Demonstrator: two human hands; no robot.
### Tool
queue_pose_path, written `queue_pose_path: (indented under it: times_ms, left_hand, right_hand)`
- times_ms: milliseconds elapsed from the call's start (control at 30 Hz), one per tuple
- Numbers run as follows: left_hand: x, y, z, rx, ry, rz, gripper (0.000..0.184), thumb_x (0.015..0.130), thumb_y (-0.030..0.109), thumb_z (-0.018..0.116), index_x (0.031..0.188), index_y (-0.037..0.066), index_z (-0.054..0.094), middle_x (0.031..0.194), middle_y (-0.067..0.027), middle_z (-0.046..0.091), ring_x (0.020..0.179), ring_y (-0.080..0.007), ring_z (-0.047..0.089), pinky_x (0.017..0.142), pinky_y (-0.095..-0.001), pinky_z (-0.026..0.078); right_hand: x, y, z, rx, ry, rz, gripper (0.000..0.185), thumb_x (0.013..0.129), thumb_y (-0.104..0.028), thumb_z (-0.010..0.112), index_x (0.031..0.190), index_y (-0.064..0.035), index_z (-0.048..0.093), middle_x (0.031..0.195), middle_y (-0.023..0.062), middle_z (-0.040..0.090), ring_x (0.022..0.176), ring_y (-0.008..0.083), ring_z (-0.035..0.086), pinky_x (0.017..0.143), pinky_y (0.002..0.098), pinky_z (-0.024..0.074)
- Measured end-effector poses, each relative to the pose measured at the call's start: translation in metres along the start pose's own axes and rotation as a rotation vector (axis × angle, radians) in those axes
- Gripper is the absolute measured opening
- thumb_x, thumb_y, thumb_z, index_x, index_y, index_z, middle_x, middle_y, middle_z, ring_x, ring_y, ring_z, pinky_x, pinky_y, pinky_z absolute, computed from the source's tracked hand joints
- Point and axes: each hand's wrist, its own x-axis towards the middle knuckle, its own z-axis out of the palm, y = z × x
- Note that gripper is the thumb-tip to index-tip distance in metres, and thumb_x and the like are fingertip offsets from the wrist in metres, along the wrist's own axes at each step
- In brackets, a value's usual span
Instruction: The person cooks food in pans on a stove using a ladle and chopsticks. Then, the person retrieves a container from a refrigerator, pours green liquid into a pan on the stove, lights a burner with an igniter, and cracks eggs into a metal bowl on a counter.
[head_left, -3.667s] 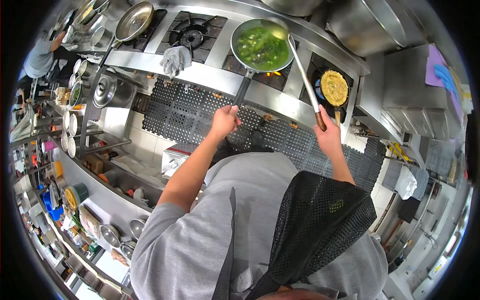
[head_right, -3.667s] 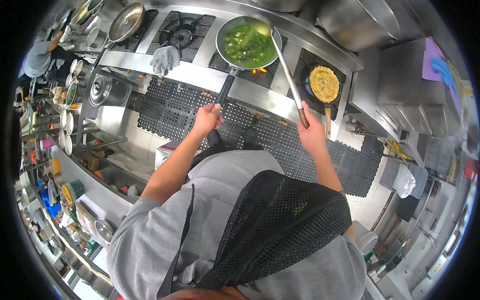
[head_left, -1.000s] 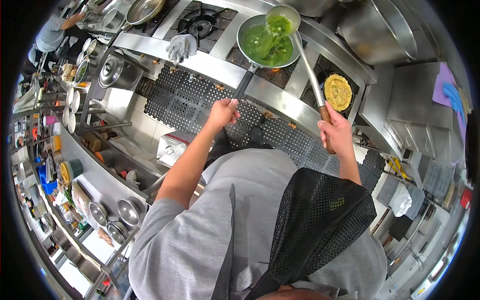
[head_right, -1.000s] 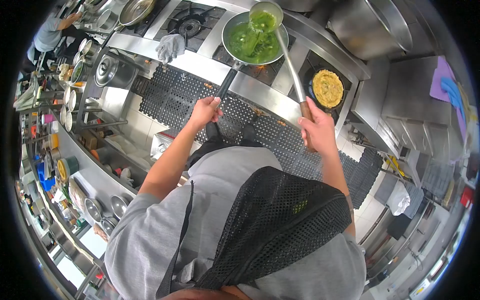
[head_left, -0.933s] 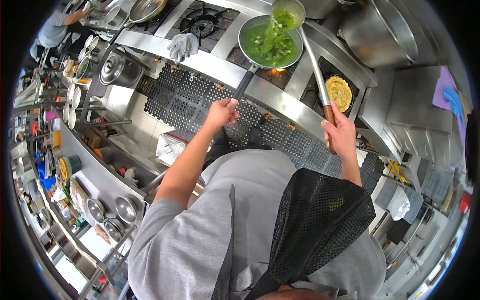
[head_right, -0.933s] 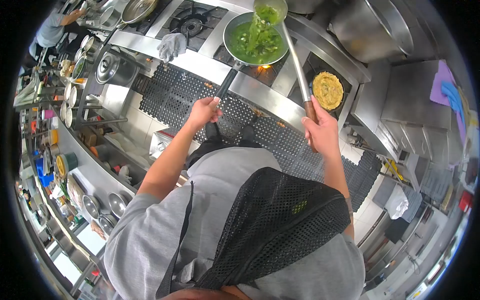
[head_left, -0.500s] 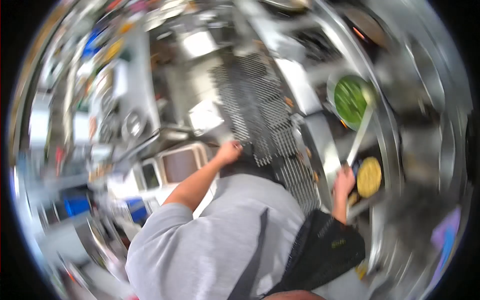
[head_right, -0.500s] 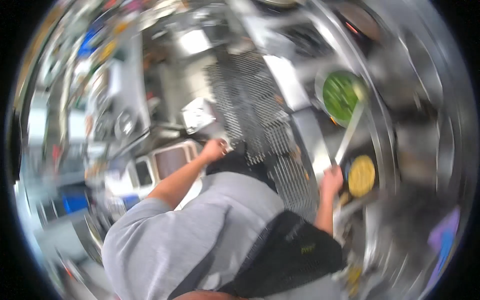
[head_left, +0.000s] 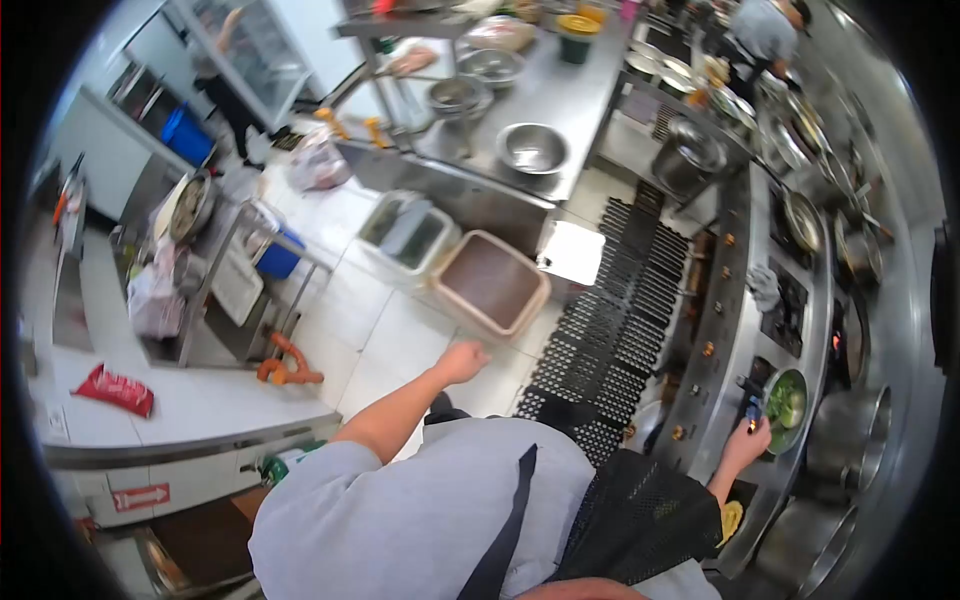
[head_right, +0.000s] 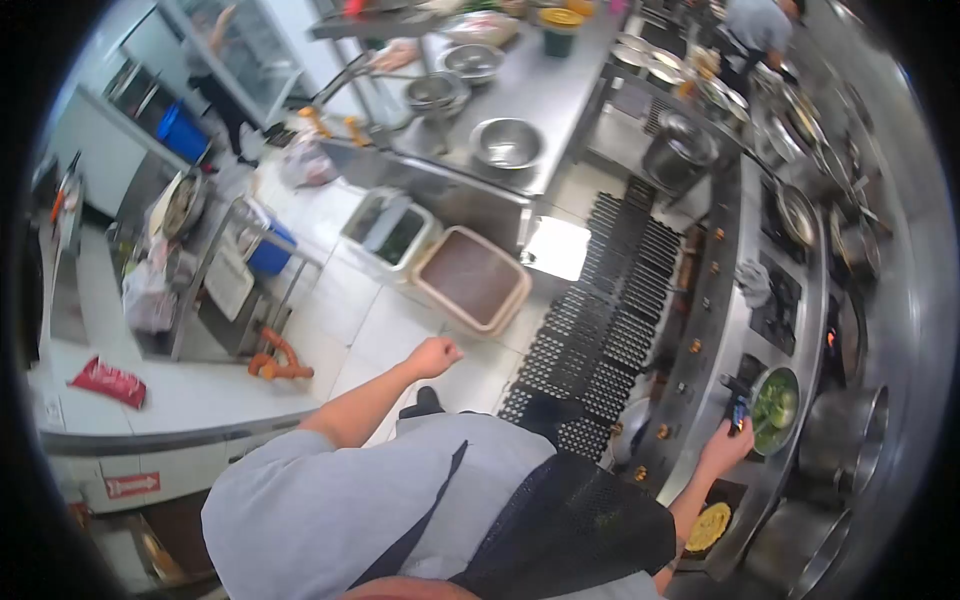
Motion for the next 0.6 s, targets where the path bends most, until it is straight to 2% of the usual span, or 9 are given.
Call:
queue_pose_path:
  times_ms: [100,167,233,333,367,400,433,500,600]
  left_hand:
    - [-0.075,-0.099,-0.038,-0.027,-0.076,-0.011,0.04,0.092,0.04,0.067,0.095,-0.001,0.067,0.096,-0.0269,0.07,0.093,-0.0444,0.067,0.084,-0.0507,0.053]
    - [-0.134,-0.18,-0.063,0.061,-0.074,-0.134,0.043,0.092,0.042,0.065,0.1,0.0,0.069,0.103,-0.0274,0.07,0.099,-0.0445,0.067,0.087,-0.0515,0.053]
    - [-0.195,-0.261,-0.09,0.192,-0.056,-0.378,0.045,0.093,0.041,0.064,0.106,-0.001,0.069,0.111,-0.0279,0.07,0.106,-0.0446,0.066,0.092,-0.0518,0.053]
    - [-0.281,-0.343,-0.122,0.061,0.26,-0.702,0.04,0.089,0.034,0.066,0.102,-0.004,0.07,0.107,-0.0286,0.071,0.105,-0.0457,0.067,0.092,-0.0515,0.053]
    - [-0.302,-0.354,-0.129,0.039,0.323,-0.775,0.037,0.088,0.031,0.066,0.101,-0.003,0.071,0.106,-0.0282,0.071,0.104,-0.0463,0.067,0.091,-0.0515,0.054]
    - [-0.316,-0.362,-0.131,0.01,0.384,-0.827,0.036,0.087,0.03,0.066,0.1,-0.003,0.072,0.105,-0.0283,0.071,0.103,-0.0464,0.067,0.09,-0.0511,0.054]
    - [-0.322,-0.372,-0.13,-0.026,0.453,-0.882,0.035,0.086,0.029,0.067,0.1,-0.003,0.072,0.104,-0.0284,0.071,0.102,-0.0466,0.067,0.089,-0.0507,0.054]
    - [-0.309,-0.394,-0.118,-0.086,0.44,-0.82,0.035,0.086,0.03,0.068,0.1,-0.002,0.072,0.104,-0.028,0.071,0.102,-0.0458,0.068,0.089,-0.0496,0.055]
    - [-0.256,-0.429,-0.083,-0.344,0.367,-0.639,0.033,0.087,0.031,0.071,0.1,0.001,0.073,0.101,-0.0246,0.073,0.098,-0.0409,0.07,0.086,-0.0457,0.055]
  right_hand:
    - [-0.033,-0.16,0.015,0.359,-0.313,-0.09,0.05,0.085,-0.008,0.068,0.13,0.01,0.059,0.117,0.0248,0.068,0.109,0.033,0.067,0.098,0.0407,0.0511]
    - [-0.082,-0.244,0.054,0.426,-0.392,-0.361,0.05,0.085,-0.013,0.072,0.129,0.0057,0.061,0.109,0.0211,0.069,0.089,0.0309,0.069,0.086,0.04,0.0544]
    - [-0.149,-0.339,0.054,0.372,-0.577,-0.54,0.053,0.083,-0.011,0.073,0.133,0.0023,0.059,0.122,0.0221,0.06,0.102,0.0302,0.065,0.09,0.0389,0.0537]
    - [-0.22,-0.438,0.065,0.437,-0.918,-0.991,0.065,0.085,-0.016,0.071,0.145,-0.004,0.048,0.14,0.0223,0.048,0.115,0.0353,0.058,0.101,0.0403,0.0497]
    - [-0.237,-0.466,0.052,0.427,-1.087,-0.992,0.067,0.086,-0.019,0.072,0.147,-0.0047,0.047,0.142,0.0219,0.047,0.115,0.0352,0.058,0.102,0.04,0.0491]
    - [-0.249,-0.491,0.046,0.371,-1.228,-0.95,0.069,0.087,-0.024,0.073,0.148,-0.0071,0.046,0.148,0.0253,0.043,0.133,0.0427,0.05,0.112,0.0437,0.0438]
    - [-0.257,-0.507,0.046,0.363,-1.218,-0.954,0.069,0.087,-0.024,0.073,0.148,-0.0071,0.046,0.148,0.0253,0.043,0.133,0.0427,0.05,0.112,0.0437,0.0438]
    - [-0.267,-0.537,0.055,0.241,-1.322,-0.985,0.07,0.088,-0.027,0.072,0.15,-0.0077,0.045,0.148,0.0253,0.043,0.133,0.0428,0.051,0.112,0.0438,0.0439]
    - [-0.271,-0.569,0.077,0.171,-1.248,-0.998,0.068,0.089,-0.028,0.072,0.149,-0.0072,0.046,0.145,0.0248,0.047,0.129,0.0417,0.054,0.109,0.0434,0.0458]
